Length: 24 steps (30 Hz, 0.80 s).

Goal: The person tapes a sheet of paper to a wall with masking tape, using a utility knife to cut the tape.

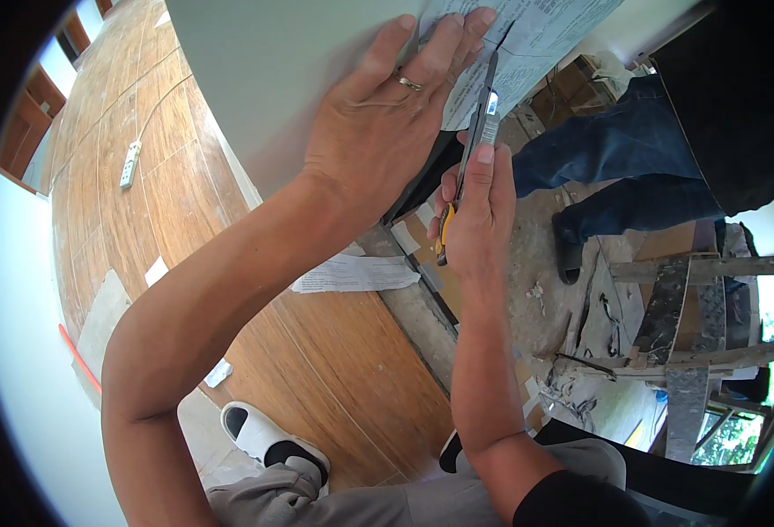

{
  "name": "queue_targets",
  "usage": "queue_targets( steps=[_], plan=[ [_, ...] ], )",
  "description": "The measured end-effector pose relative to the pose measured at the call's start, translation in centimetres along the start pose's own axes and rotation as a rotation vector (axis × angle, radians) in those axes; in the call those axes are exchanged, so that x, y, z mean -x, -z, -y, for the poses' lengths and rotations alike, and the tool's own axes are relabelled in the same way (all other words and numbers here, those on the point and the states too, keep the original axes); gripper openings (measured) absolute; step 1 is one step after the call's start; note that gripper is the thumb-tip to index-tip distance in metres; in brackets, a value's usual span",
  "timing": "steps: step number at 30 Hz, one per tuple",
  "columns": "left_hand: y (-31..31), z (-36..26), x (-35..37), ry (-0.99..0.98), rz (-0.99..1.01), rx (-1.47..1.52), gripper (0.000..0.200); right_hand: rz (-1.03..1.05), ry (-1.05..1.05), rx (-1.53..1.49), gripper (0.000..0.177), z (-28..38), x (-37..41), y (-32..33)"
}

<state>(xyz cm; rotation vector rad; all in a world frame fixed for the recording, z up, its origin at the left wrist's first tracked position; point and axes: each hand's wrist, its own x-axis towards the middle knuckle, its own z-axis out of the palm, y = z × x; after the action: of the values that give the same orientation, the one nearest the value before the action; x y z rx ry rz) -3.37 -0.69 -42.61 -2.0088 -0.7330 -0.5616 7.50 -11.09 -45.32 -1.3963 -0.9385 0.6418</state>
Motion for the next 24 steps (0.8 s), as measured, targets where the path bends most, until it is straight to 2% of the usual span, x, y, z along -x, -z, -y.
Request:
queue_targets(
  steps=[4,13,15,19,24],
  plan=[
    [0.2,0.4,0.0,-0.044,0.052,0.002,0.062,0.007,-0.016,-0.017,0.056,-0.9,0.2,0.1],
    [0.1,0.2,-0.1,-0.033,0.033,0.018,0.064,0.027,-0.046,0.005,0.058,-1.9,0.7,0.1],
    [-0.4,-0.1,0.0,0.012,-0.045,0.007,0.065,-0.004,-0.055,-0.003,0.052,-2.1,0.8,-0.1],
    [0.1,-0.1,-0.1,0.000,0.008,0.015,0.066,0.005,-0.063,-0.019,0.052,-2.8,0.9,0.0],
    [-0.4,-0.2,-0.1,0.024,-0.046,-0.008,0.066,0.008,-0.049,-0.030,0.052,-3.5,1.0,-0.1]
  ],
)
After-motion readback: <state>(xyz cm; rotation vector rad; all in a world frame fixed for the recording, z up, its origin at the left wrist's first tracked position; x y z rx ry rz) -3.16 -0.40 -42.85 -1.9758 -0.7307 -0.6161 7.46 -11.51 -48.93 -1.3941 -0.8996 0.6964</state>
